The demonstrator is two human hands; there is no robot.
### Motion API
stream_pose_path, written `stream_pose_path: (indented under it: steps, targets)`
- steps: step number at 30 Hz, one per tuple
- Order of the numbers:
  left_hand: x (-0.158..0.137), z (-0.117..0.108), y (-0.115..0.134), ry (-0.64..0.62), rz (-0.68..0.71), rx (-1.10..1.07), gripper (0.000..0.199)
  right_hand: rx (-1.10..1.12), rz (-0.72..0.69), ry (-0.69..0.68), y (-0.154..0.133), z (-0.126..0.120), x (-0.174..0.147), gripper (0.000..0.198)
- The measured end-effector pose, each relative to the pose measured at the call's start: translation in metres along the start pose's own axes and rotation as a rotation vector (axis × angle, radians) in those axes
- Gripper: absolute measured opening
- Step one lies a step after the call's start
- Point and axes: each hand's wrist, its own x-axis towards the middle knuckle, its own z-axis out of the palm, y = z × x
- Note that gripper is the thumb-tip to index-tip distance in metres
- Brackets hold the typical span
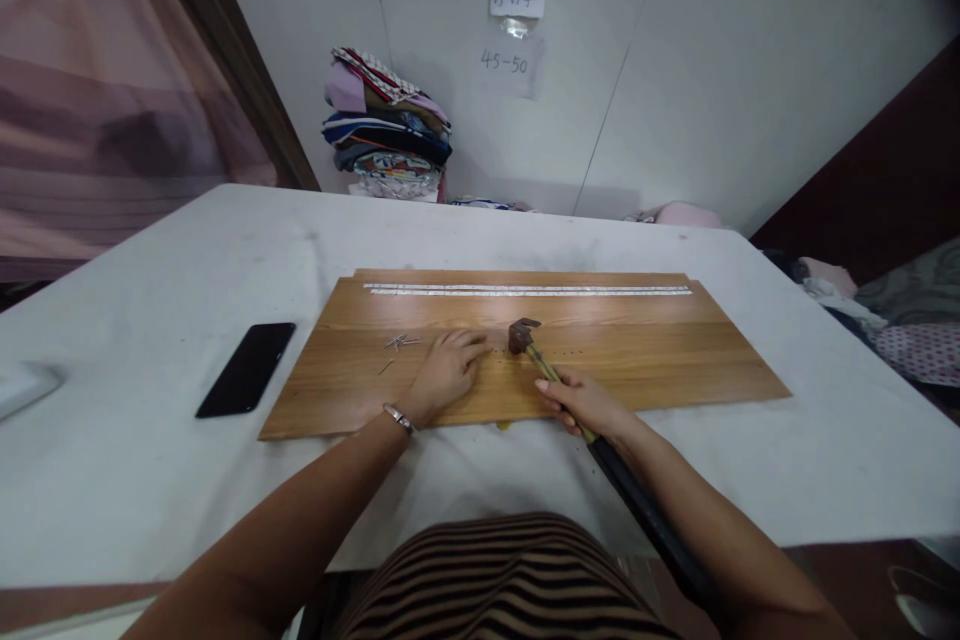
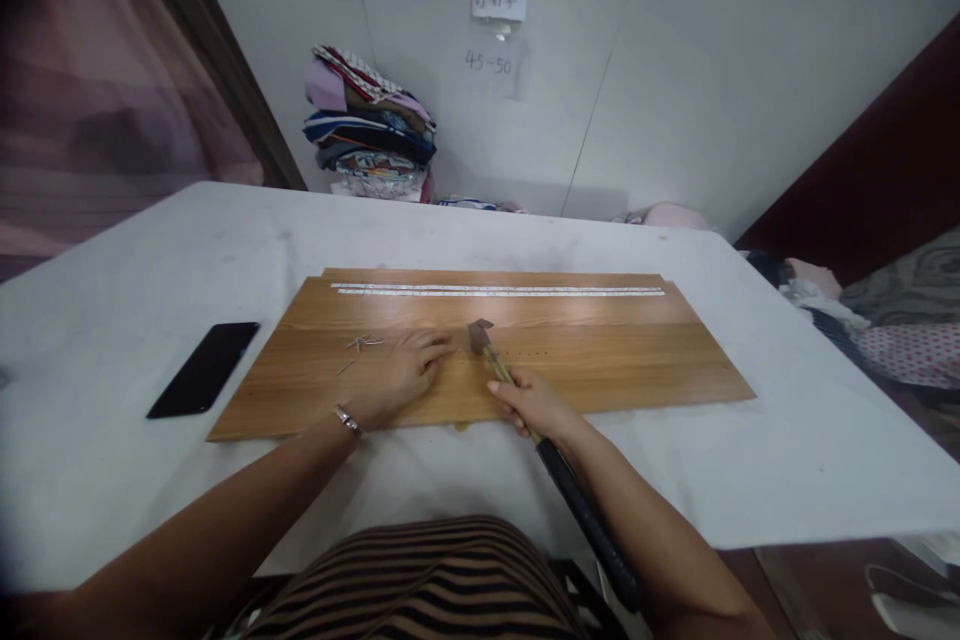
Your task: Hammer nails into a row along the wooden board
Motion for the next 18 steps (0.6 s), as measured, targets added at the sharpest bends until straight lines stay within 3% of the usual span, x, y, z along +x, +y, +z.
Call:
stream_pose_path:
  steps: [18]
  targets:
    - [-0.0005, -0.0017, 0.0005, 0.003, 0.001, -0.002, 0.047, 0.007, 0.007, -0.001, 0.0025, -0.0002, 0.0026, 0.052]
